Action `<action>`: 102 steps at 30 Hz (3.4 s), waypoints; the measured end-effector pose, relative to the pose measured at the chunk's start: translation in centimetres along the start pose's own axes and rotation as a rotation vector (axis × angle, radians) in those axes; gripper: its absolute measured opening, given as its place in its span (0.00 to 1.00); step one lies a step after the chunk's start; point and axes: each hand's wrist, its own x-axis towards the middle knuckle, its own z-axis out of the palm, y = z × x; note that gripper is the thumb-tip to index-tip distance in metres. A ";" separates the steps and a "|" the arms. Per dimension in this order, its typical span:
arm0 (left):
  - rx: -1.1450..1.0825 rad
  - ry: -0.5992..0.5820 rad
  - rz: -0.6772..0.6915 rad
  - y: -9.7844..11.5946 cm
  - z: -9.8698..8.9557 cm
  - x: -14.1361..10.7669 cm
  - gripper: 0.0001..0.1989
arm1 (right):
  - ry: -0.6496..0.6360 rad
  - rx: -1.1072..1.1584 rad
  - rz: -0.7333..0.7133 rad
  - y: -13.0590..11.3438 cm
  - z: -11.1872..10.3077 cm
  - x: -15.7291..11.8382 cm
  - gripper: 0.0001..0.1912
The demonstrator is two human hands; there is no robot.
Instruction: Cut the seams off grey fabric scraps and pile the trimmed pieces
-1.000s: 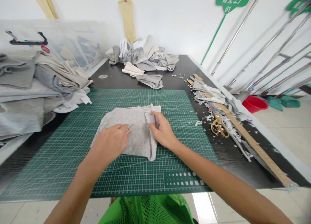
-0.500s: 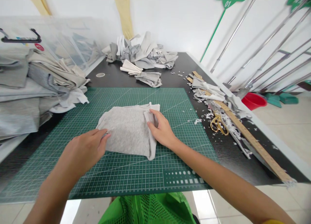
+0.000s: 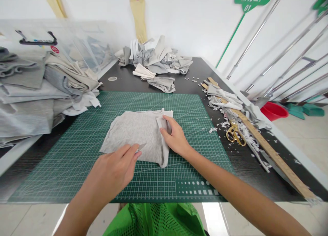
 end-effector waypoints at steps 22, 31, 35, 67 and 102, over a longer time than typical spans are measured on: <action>0.207 -0.029 -0.224 -5.7 0.7 3.1 0.18 | -0.023 -0.015 0.030 0.0 -0.1 0.0 0.26; 0.186 -0.045 -0.289 -7.0 0.2 0.9 0.17 | -0.022 -0.010 0.031 -0.1 -0.2 0.0 0.25; 0.179 -0.008 -0.296 -6.5 0.0 -0.4 0.20 | -0.017 -0.002 0.015 0.0 0.0 0.0 0.25; 0.110 -0.067 -0.107 -2.0 0.6 3.1 0.18 | -0.016 -0.011 0.019 -0.1 -0.2 -0.1 0.26; -0.005 -0.031 -0.070 -2.4 0.9 -0.5 0.17 | -0.005 0.017 0.027 -0.1 -0.1 -0.1 0.25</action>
